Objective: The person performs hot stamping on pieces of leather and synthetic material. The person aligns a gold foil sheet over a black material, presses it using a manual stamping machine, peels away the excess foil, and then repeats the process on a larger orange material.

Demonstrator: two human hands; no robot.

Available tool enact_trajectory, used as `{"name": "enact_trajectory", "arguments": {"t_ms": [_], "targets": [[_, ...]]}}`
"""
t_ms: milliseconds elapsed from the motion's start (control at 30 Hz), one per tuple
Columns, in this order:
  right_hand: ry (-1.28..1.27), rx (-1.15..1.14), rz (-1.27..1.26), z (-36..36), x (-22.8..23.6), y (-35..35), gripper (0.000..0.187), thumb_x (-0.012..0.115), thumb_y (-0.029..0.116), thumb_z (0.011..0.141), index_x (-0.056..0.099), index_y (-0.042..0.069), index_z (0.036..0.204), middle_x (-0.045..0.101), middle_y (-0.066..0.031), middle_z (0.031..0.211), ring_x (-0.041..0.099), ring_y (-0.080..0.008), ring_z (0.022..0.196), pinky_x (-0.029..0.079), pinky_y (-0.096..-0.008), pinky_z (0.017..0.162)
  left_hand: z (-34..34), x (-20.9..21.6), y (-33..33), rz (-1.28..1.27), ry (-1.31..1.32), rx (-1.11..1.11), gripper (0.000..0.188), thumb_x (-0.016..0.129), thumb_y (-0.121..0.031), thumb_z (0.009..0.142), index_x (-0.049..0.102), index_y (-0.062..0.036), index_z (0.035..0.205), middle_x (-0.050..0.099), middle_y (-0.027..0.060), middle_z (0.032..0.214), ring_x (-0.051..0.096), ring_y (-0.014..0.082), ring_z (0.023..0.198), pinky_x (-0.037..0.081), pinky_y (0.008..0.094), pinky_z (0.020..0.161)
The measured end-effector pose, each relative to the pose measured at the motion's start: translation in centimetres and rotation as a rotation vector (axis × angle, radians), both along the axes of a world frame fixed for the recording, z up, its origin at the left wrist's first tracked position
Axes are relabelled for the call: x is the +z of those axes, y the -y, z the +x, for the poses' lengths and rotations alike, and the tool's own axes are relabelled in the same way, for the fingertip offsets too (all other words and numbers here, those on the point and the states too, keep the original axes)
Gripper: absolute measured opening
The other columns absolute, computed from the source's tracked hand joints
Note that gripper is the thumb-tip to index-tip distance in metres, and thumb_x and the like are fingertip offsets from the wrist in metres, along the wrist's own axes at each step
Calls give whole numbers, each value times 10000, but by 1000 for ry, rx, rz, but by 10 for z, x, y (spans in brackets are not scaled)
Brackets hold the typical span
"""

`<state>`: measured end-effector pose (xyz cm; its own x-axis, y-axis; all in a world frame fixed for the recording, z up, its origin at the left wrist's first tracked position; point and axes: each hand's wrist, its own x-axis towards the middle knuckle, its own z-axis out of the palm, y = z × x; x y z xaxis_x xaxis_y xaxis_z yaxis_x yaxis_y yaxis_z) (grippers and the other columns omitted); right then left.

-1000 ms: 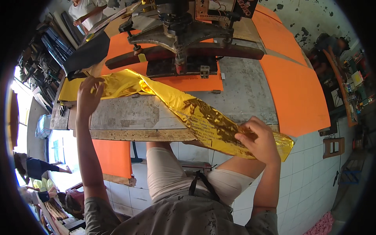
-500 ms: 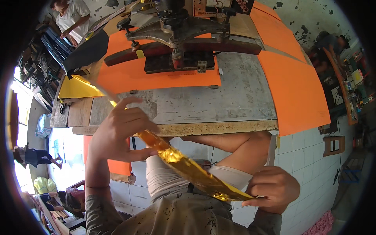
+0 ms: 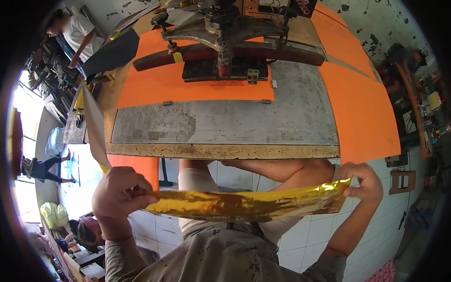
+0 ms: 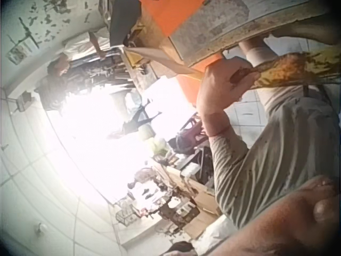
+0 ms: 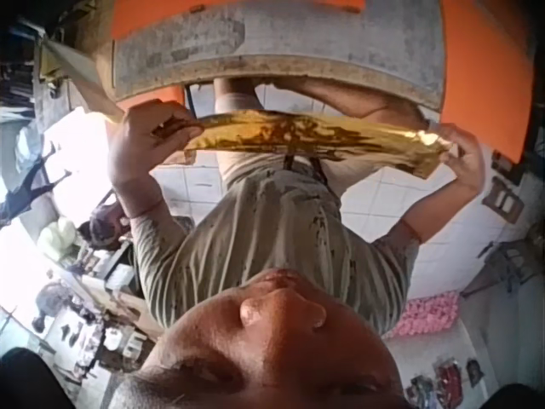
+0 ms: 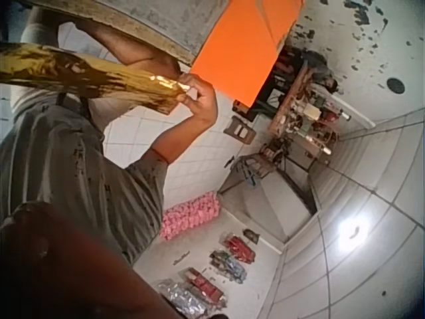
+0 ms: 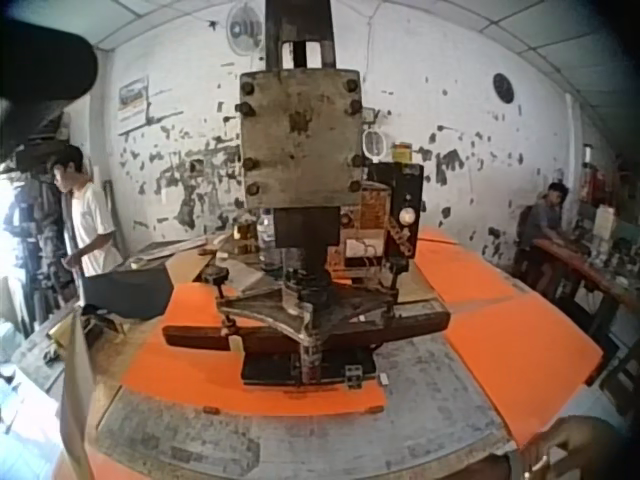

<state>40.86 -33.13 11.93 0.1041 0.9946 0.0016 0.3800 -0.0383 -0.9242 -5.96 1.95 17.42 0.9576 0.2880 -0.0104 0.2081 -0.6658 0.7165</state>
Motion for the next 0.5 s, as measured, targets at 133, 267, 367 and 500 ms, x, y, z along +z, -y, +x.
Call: {"name": "enact_trajectory", "arguments": {"t_ms": [133,267,367,500], "targets": [[-12,-173,-43,56,8,-4,424,840,406,923,636,38,879,623,-23,755,642,-130,729,478,-282,643,19,-39,7,-199,-49,271,209,834,-211,927,757,-17,948,715,82,695,680,136,613,514,285,588],[138,-248,-182,107,26,-45,286,724,302,1030,615,50,952,536,36,761,558,-54,689,406,-218,576,60,-61,14,-145,8,402,270,805,-244,955,744,16,995,705,120,700,636,157,603,506,311,602],[288,-240,-207,123,35,-100,259,697,254,1054,615,50,916,532,43,772,518,-45,698,401,-244,608,74,-80,16,-167,66,417,289,792,-257,964,734,22,1013,706,132,713,633,173,599,500,344,591],[431,-258,-285,161,33,-145,245,725,216,1042,642,35,900,563,42,787,501,-45,716,408,-268,652,101,-92,53,-258,107,420,246,813,-199,950,724,28,985,682,95,717,583,98,647,482,292,624]]}}
